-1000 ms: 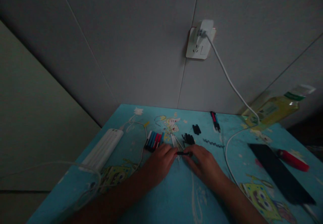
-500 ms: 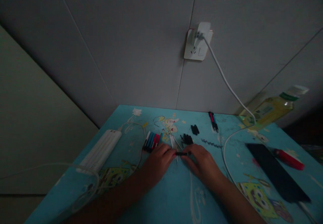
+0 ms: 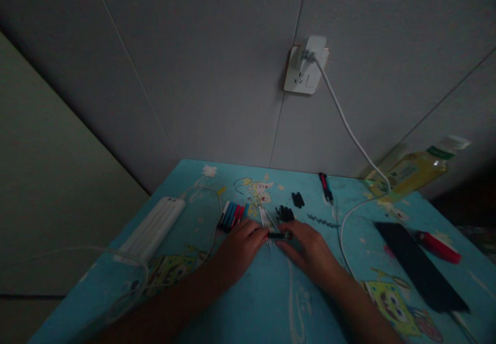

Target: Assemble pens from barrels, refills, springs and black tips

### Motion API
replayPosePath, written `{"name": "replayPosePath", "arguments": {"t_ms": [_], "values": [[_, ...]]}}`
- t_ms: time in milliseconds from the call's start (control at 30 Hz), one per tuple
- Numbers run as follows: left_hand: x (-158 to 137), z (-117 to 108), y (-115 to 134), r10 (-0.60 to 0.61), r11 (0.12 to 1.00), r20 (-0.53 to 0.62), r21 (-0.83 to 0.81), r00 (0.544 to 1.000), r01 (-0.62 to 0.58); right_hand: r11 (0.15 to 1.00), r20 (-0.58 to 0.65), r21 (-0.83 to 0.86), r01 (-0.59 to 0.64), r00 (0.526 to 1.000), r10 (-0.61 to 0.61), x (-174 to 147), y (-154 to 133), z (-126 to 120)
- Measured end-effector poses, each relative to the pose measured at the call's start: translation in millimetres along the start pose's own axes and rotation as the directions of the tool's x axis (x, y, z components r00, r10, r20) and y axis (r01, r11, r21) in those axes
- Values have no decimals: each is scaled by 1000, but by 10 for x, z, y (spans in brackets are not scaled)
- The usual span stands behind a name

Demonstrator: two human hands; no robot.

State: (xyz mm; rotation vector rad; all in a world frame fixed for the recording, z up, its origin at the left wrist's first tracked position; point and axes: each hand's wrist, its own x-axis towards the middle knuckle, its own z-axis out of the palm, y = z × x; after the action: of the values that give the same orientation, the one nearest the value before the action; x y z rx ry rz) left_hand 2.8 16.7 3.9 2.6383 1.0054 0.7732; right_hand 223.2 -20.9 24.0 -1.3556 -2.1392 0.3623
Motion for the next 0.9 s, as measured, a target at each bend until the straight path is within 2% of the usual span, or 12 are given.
{"name": "replayPosePath", "arguments": {"t_ms": [300,367,433,567,700,900], "values": [[-5,-29,45,-7,1000,12,17,1000,7,998,41,-22,57,998,-56,4,-9,-15],[1,-32,43,-16,1000,-8,19,1000,17,997,0,-37,63,998,-63,21,44,-50],[6,-33,34,-30,999,-39,15,999,30,996,-99,-89,17,995,-25,38,162,-101],[3,-39,23,-60,998,-67,-11,996,59,968,-299,-213,-135,952,67,41,509,-202],[-18,-31,31,-102,994,-41,-45,994,100,899,-308,-382,-215,947,95,-6,740,-205],[-18,-27,24,-130,987,-30,-94,991,127,839,-273,-488,-243,955,118,-50,806,-141]]}}
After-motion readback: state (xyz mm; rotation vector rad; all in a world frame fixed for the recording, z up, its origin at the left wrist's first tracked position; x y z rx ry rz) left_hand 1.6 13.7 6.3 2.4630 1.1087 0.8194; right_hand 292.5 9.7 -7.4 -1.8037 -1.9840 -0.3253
